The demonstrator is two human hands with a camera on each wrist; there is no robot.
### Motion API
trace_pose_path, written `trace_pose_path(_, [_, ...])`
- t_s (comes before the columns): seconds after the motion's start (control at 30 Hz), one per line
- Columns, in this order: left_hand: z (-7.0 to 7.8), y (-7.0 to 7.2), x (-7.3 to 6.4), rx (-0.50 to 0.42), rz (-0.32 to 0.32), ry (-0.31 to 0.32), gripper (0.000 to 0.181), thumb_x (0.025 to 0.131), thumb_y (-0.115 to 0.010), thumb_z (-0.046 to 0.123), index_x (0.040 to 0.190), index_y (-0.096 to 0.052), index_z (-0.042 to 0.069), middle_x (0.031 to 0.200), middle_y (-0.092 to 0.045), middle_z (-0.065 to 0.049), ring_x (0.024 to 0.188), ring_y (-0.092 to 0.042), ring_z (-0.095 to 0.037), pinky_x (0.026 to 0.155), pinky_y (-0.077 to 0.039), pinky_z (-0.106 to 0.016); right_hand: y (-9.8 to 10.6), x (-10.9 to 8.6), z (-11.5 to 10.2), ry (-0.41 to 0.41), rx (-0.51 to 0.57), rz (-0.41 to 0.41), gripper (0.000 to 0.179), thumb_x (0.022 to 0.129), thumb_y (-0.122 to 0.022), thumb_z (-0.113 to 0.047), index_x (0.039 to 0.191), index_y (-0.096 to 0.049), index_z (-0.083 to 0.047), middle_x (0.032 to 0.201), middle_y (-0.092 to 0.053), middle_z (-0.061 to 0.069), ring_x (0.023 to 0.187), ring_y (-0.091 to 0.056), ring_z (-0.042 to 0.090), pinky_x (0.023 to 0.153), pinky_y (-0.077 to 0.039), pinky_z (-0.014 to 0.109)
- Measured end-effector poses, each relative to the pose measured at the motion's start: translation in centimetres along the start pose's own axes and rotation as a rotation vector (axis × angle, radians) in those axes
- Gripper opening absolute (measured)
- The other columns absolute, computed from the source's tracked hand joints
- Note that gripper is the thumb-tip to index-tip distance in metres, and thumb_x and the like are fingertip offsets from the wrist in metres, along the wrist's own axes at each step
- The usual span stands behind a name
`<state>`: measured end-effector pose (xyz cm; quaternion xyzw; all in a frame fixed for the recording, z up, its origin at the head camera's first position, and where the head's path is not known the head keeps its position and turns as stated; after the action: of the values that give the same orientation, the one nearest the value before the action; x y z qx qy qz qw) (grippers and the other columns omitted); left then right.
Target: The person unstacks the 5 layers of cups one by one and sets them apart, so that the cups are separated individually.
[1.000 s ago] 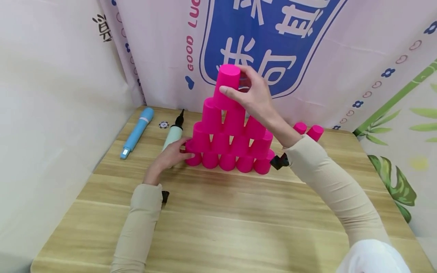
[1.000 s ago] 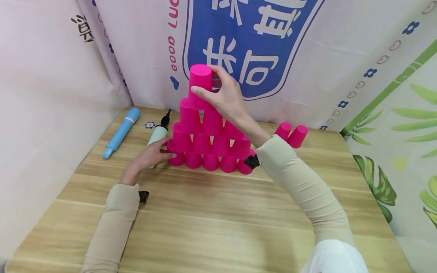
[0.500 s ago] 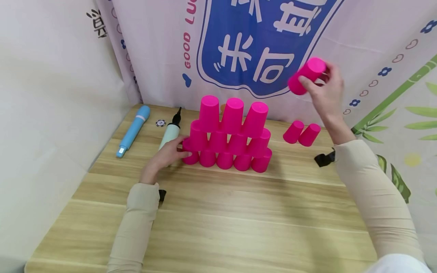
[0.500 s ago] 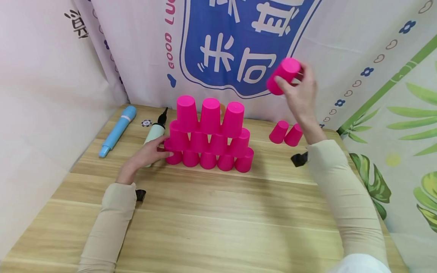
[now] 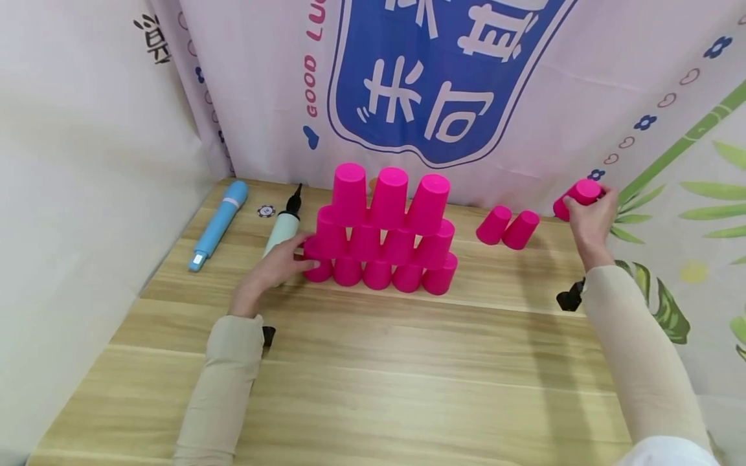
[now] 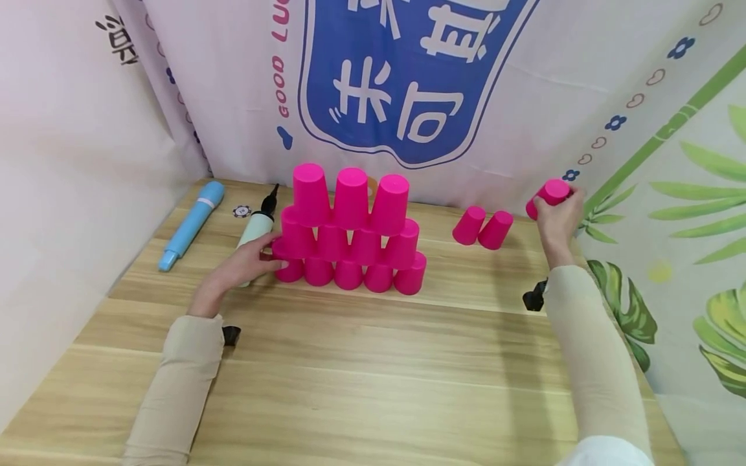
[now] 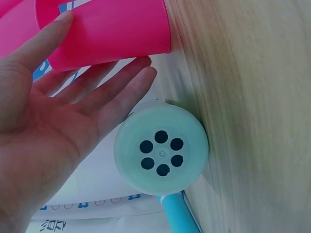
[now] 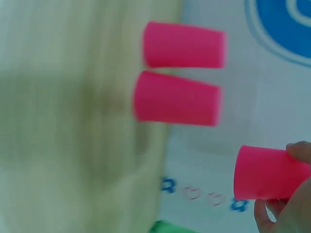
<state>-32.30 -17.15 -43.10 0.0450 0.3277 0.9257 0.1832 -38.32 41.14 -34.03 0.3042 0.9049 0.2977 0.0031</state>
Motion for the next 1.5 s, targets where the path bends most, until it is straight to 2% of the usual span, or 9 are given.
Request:
trace_pose_path(0.17, [-0.1, 0.0, 0.0, -0.013, -0.008, 0.002, 0.064, 0.093, -0.064, 0.015, 0.145, -0.032, -0.003, 0.136, -0.049, -0.025, 0.121, -0.051, -0.042, 0.098, -0.047, -0.049, -0.4, 0.2, 3.3, -0.054, -0.065, 0.027, 0.070, 0.090, -0.064, -0.024, 0.146, -0.026, -0.008, 0.149, -0.037, 0.013, 0.136, -0.037, 0.023, 0.112, -0.030, 0.029])
trace_pose_path(0.4, [-0.1, 0.0, -0.2, -0.026, -0.002, -0.001, 0.063, 0.093, -0.064, 0.015, 0.145, -0.033, -0.002, 0.135, -0.050, -0.024, 0.119, -0.052, -0.042, 0.098, -0.047, -0.050, -3.1, 0.0, 6.6, -0.121, -0.113, -0.138, 0.075, 0.093, -0.059, -0.028, 0.147, -0.016, 0.001, 0.151, -0.029, 0.023, 0.138, -0.033, 0.034, 0.112, -0.032, 0.041])
trace_pose_path(0.5, [-0.3, -0.2, -0.4, -0.027, -0.006, 0.006, 0.063, 0.093, -0.065, 0.015, 0.145, -0.034, -0.001, 0.134, -0.051, -0.024, 0.119, -0.053, -0.042, 0.097, -0.047, -0.049, -4.0, 0.1, 7.6, -0.138, -0.128, -0.168, 0.074, 0.093, -0.059, -0.027, 0.146, -0.016, 0.002, 0.151, -0.028, 0.023, 0.137, -0.033, 0.035, 0.112, -0.032, 0.042])
trace_pose_path(0.97, [-1.0, -1.0, -1.0, -0.061, 0.005, -0.001, 0.062, 0.092, -0.065, 0.013, 0.144, -0.034, -0.002, 0.132, -0.051, -0.025, 0.117, -0.054, -0.043, 0.096, -0.049, -0.048, -5.5, 0.5, 7.9, -0.107, -0.115, -0.177, 0.071, 0.091, -0.062, -0.014, 0.145, -0.018, 0.002, 0.148, -0.031, 0.025, 0.136, -0.035, 0.037, 0.112, -0.032, 0.042])
trace_pose_path(1.1, [-1.1, -1.1, -1.0, -0.051, 0.007, 0.010, 0.062, 0.092, -0.064, 0.012, 0.144, -0.034, -0.003, 0.132, -0.052, -0.025, 0.117, -0.054, -0.042, 0.096, -0.048, -0.049, -5.7, 0.2, 7.8, -0.124, -0.090, -0.225, 0.080, 0.091, -0.062, -0.014, 0.148, -0.008, 0.001, 0.151, -0.025, 0.026, 0.139, -0.029, 0.037, 0.114, -0.029, 0.042])
trace_pose_path(1.17, [-1.0, -1.1, -0.8, -0.048, 0.005, 0.011, 0.063, 0.092, -0.065, 0.012, 0.145, -0.033, -0.003, 0.133, -0.051, -0.025, 0.117, -0.054, -0.042, 0.096, -0.048, -0.049, -5.3, 0.1, 7.3, -0.131, -0.062, -0.241, 0.088, 0.091, -0.063, -0.016, 0.150, 0.001, -0.003, 0.154, -0.017, 0.025, 0.142, -0.023, 0.036, 0.116, -0.023, 0.042])
trace_pose_path(1.3, [-0.6, -0.9, -0.5, -0.037, 0.002, 0.003, 0.064, 0.093, -0.065, 0.014, 0.146, -0.032, -0.002, 0.134, -0.051, -0.024, 0.117, -0.054, -0.041, 0.096, -0.049, -0.048, -3.4, 0.1, 4.0, -0.111, 0.038, -0.176, 0.094, 0.090, -0.063, -0.016, 0.152, 0.007, -0.014, 0.158, -0.011, 0.016, 0.144, -0.018, 0.030, 0.117, -0.019, 0.038])
trace_pose_path(1.4, [-0.4, -0.4, -0.2, -0.016, 0.009, 0.002, 0.064, 0.092, -0.065, 0.015, 0.145, -0.033, -0.002, 0.133, -0.051, -0.025, 0.116, -0.055, -0.041, 0.095, -0.049, -0.049, -2.2, -0.8, -0.7, -0.010, 0.073, -0.116, 0.085, 0.092, -0.061, -0.021, 0.154, -0.002, -0.017, 0.158, -0.013, 0.009, 0.145, -0.018, 0.023, 0.117, -0.019, 0.033])
trace_pose_path(1.5, [-0.1, 0.0, -0.1, -0.001, 0.012, 0.003, 0.064, 0.092, -0.066, 0.014, 0.145, -0.034, -0.003, 0.133, -0.051, -0.025, 0.115, -0.056, -0.041, 0.095, -0.049, -0.049, -2.2, -3.2, -6.5, 0.150, 0.123, -0.100, 0.073, 0.095, -0.057, -0.025, 0.153, -0.014, -0.016, 0.157, -0.019, 0.003, 0.144, -0.019, 0.017, 0.116, -0.019, 0.028])
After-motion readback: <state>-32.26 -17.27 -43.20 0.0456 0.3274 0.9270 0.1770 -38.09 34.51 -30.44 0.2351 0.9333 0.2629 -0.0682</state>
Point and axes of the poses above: each hand's wrist, its own x-axis towards the middle knuckle, its own y-axis out of the back of the hand, z = x × y, the point moved 9 cm from there along x, towards the middle knuckle
